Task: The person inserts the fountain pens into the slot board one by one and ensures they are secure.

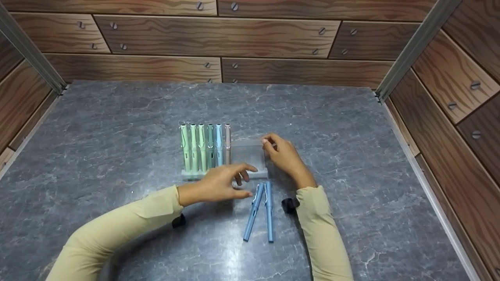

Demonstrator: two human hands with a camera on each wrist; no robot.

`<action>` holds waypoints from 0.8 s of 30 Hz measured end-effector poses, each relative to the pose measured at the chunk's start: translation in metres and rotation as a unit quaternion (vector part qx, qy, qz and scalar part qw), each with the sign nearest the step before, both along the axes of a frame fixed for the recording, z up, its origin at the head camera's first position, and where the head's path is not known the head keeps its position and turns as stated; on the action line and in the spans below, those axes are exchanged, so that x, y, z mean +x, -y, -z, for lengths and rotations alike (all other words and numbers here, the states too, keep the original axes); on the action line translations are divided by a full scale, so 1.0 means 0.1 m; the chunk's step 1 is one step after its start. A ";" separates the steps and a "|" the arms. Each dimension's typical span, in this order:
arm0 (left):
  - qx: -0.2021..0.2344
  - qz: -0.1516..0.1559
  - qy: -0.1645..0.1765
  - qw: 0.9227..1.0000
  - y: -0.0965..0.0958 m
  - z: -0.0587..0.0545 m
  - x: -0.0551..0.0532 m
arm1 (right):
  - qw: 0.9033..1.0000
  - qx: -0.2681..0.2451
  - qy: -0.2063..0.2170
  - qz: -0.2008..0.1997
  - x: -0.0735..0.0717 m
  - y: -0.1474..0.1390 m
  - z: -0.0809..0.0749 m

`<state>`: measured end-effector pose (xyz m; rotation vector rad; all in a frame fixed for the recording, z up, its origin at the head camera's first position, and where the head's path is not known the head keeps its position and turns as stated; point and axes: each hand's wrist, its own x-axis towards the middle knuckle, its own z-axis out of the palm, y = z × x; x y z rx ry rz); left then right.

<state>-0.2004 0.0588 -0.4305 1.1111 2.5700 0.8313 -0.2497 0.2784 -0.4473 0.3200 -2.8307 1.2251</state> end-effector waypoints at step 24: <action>-0.072 0.033 0.045 0.996 -0.10 0.25 0.00 | 1.000 0.000 -0.008 0.003 0.02 0.02 -0.01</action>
